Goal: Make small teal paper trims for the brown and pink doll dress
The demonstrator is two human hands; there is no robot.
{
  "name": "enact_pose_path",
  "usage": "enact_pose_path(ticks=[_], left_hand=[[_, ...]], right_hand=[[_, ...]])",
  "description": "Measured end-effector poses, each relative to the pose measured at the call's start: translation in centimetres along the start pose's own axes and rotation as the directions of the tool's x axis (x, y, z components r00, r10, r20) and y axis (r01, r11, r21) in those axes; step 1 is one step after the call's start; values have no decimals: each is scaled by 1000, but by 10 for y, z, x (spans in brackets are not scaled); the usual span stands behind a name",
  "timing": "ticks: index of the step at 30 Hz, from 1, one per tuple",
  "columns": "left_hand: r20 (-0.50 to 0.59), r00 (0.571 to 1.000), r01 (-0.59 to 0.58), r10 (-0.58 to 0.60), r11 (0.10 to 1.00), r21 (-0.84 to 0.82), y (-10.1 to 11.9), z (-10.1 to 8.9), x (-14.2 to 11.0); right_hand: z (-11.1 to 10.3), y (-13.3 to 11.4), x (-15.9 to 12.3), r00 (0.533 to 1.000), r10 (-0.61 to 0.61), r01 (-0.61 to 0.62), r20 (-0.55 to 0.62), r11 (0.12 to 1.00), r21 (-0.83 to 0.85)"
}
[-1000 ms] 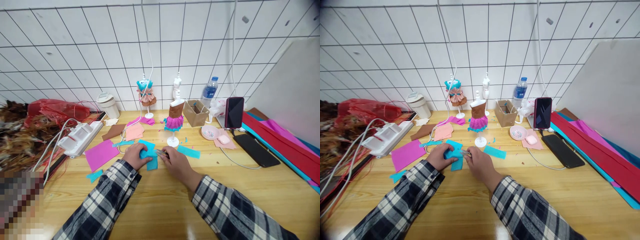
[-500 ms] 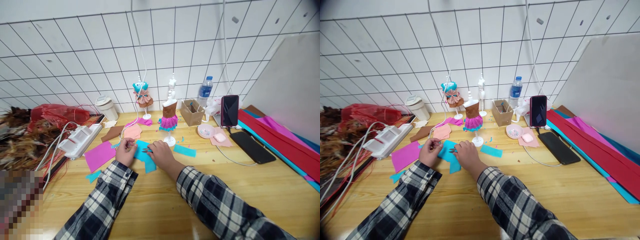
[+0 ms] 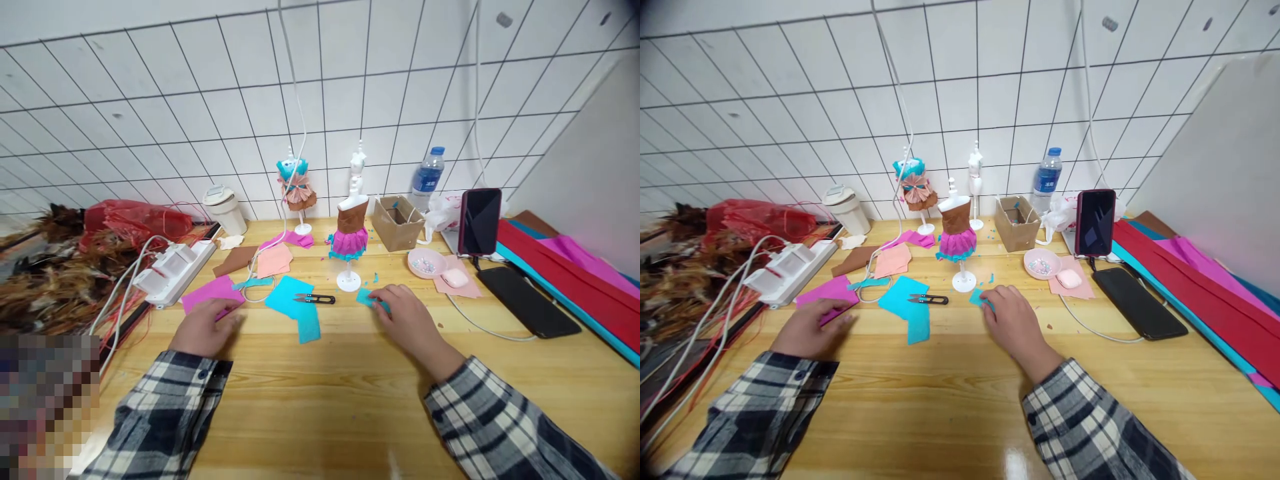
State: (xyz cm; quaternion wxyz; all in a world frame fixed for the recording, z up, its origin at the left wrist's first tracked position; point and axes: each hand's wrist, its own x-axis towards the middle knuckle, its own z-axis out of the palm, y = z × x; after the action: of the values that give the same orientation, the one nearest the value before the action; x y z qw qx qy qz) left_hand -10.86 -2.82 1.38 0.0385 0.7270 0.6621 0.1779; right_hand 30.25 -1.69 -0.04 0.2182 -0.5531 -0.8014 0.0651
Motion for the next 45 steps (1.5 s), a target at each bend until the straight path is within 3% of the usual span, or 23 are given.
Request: enact_pose_path(ticks=[2,5,9,12,15,18,20,24,27,30,33,40,45], left_hand=[[68,993,-104,96,986,127,6,8,4],[49,998,-48,38,973,227,20,19,16],[23,999,-27,23,983,179,29,25,30],[-51,996,60,-67,989,-134,27,22,34],[-140,961,131,-237,842,-523,32,12,32],[-247,927,24,-283,700,-713,63,3,20],[-288,939,-89,-187,677,-730,97,5,7],[-209,976,-196,62,669,-717,169,24,-16],[-222,949,-315,225,710,-630,199,39,-19],[-281,865,-501,415,721,-478,203,48,-14],[-306,807,-590,506,718,-368,195,52,-10],[-281,797,-601,535,746,-285,186,55,-11],[-290,788,-611,543,746,-263,185,56,-12]], right_hand=[[1,-3,1,1000,10,-9,6,998,-64],[2,-10,1,1000,8,-7,1,992,-127],[2,-11,-3,997,35,-24,67,986,-164],[0,-9,-3,997,44,-33,67,988,-154],[-3,-10,-2,999,28,-26,15,995,-98],[-6,-19,-2,996,1,1,-87,1000,22],[-10,-33,-4,981,-20,50,-192,987,153],[-18,-67,-13,931,8,158,-364,892,424],[-16,-78,-17,909,56,179,-413,841,510],[-10,-72,-17,901,38,212,-433,831,513],[-5,-62,-17,918,-4,229,-397,821,522],[-1,-59,-18,924,93,158,-372,792,590],[1,-62,-21,944,168,97,-286,685,722]])
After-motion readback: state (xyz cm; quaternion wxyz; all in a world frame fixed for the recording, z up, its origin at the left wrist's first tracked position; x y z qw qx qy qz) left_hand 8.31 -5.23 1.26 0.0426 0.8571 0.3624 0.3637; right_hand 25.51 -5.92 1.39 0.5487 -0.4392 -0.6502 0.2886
